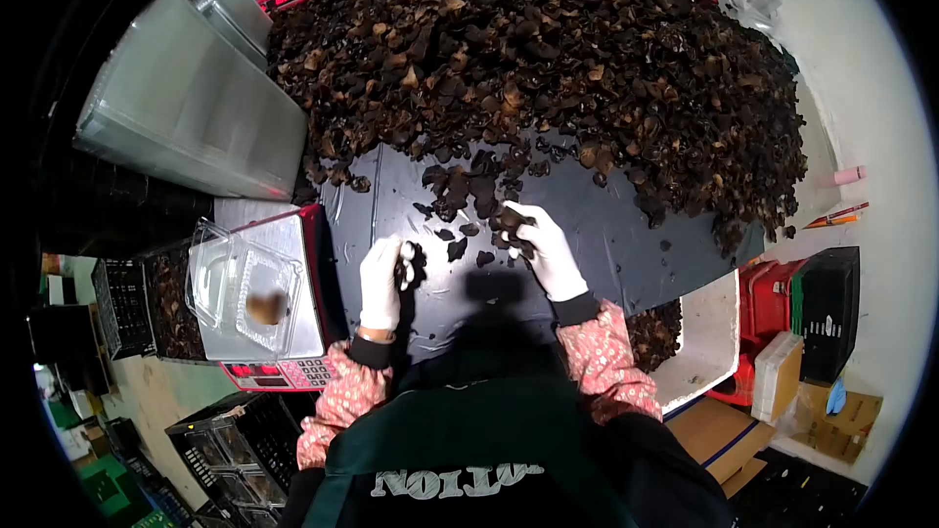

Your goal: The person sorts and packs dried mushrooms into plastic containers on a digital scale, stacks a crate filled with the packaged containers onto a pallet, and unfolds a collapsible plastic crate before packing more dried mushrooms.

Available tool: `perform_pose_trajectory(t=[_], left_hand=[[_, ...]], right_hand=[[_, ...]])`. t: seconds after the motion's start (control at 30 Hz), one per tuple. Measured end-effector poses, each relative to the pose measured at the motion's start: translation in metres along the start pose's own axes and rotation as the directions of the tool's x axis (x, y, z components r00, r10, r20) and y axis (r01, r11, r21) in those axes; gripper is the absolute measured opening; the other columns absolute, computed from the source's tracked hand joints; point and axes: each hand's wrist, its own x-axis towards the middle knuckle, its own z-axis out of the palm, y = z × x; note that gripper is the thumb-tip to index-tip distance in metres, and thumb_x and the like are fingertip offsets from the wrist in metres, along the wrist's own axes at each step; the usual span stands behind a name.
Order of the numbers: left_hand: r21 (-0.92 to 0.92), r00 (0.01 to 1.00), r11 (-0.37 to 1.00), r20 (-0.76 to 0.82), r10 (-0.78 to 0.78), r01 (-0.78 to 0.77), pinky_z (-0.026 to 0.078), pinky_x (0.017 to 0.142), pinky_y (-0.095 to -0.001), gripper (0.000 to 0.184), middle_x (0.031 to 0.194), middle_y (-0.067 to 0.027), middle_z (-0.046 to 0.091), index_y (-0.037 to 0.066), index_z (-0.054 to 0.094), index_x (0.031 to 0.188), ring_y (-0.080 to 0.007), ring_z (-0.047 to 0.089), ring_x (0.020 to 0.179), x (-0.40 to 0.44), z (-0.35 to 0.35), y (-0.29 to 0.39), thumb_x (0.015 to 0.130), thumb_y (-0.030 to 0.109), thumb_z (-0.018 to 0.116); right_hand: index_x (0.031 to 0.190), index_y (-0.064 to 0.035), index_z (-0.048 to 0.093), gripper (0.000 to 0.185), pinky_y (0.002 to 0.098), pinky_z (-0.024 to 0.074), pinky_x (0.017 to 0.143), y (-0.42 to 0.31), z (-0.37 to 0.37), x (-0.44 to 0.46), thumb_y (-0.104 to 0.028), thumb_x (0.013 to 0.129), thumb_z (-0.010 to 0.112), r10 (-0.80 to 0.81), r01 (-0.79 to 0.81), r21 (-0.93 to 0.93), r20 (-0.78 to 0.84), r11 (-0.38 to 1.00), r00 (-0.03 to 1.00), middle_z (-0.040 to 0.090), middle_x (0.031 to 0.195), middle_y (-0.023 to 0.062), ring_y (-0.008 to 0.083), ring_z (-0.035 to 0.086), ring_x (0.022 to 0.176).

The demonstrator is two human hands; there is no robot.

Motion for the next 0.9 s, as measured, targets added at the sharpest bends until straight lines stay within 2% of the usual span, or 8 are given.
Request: perform_pose_trajectory(t=[0.07,0.17,0.23,0.4,0.53,0.63,0.77,0.9], left_hand=[[0.076,0.991,0.988,-0.014,0.135,-0.134,0.035,0.053,-0.0171,0.013,0.077,0.0035,0.059,0.007,0.065,0.102,-0.0005,0.045,0.061,0.035,0.024,0.004,0.098,0.018,0.059],[0.701,0.788,0.515,0.110,0.606,-0.493,0.050,0.086,-0.0404,0.038,0.115,-0.0142,0.061,0.007,0.057,0.127,-0.0297,0.063,0.102,0.102,0.037,-0.017,0.090,0.015,0.061],[0.872,0.945,0.431,0.095,0.314,-0.231,0.050,0.087,-0.0436,0.044,0.122,-0.0157,0.057,0.013,0.054,0.133,-0.0356,0.063,0.102,0.110,0.055,0.001,0.090,0.016,0.061],[0.938,0.947,0.290,0.100,0.304,-0.192,0.050,0.077,-0.0461,0.017,0.105,-0.0127,0.057,0.011,0.058,0.103,-0.0383,0.063,0.090,0.106,0.068,0.004,0.091,0.022,0.061],[0.686,0.812,0.560,0.078,0.578,-0.465,0.048,0.072,-0.0348,0.012,0.085,-0.0080,0.060,0.003,0.060,0.091,-0.0229,0.059,0.075,0.082,0.035,-0.002,0.092,0.014,0.062],[0.062,0.970,0.972,-0.075,0.230,-0.226,0.043,0.059,-0.0222,0.013,0.085,-0.0016,0.063,0.007,0.060,0.098,-0.0084,0.055,0.067,0.034,0.014,0.015,0.099,0.020,0.058],[-0.370,0.983,0.911,-0.043,0.179,-0.182,0.038,0.047,-0.0228,0.034,0.088,-0.0105,0.063,0.007,0.058,0.103,-0.0117,0.052,0.056,-0.018,-0.026,0.036,0.094,0.039,0.064],[-0.238,0.911,0.893,-0.263,0.319,-0.381,0.041,0.049,-0.0224,0.048,0.089,-0.0112,0.063,0.006,0.056,0.115,-0.0122,0.052,0.059,-0.062,-0.072,0.053,0.093,0.047,0.063]], right_hand=[[0.124,-0.0008,0.059,0.041,0.0250,0.0503,0.071,-0.005,-0.018,-0.007,-0.003,0.084,0.052,0.040,-0.042,-0.030,-0.047,0.999,0.998,0.065,0.110,0.0063,0.0130,0.063,0.087],[0.122,-0.0019,0.061,0.040,0.0251,0.0500,0.071,-0.013,-0.025,0.001,-0.001,0.082,0.053,0.024,-0.036,-0.147,-0.078,0.988,0.997,0.065,0.112,0.0054,0.0123,0.062,0.086],[0.119,-0.0009,0.062,0.038,0.0255,0.0497,0.073,-0.020,-0.021,0.019,0.000,0.081,0.054,-0.064,0.050,-0.322,-0.032,0.945,0.997,0.063,0.117,0.0063,0.0107,0.062,0.085],[0.107,-0.0041,0.066,0.032,0.0342,0.0441,0.101,-0.024,-0.006,0.097,-0.006,0.076,0.060,-0.343,0.397,-0.752,0.239,0.526,0.908,0.053,0.136,0.0182,0.0314,0.050,0.128],[0.102,-0.0085,0.069,0.026,0.0353,0.0465,0.097,-0.026,0.011,0.132,-0.011,0.077,0.062,-0.167,0.262,-0.812,0.204,0.522,0.965,0.064,0.118,0.0165,0.0307,0.059,0.114],[0.099,-0.0075,0.071,0.023,0.0349,0.0493,0.091,-0.022,0.018,0.128,-0.012,0.078,0.064,-0.336,0.345,-0.808,0.195,0.477,0.922,0.069,0.104,0.0138,0.0298,0.064,0.102],[0.103,-0.0052,0.068,0.024,0.0265,0.0496,0.068,-0.025,0.031,0.102,-0.005,0.081,0.058,-0.195,0.158,-0.674,0.021,0.722,0.981,0.068,0.091,0.0044,0.0117,0.061,0.072],[0.106,-0.0008,0.067,0.024,0.0222,0.0458,0.061,-0.037,0.091,0.070,-0.002,0.085,0.055,-0.062,0.116,-0.520,0.119,0.847,0.991,0.064,0.085,0.0025,0.0069,0.056,0.066]])
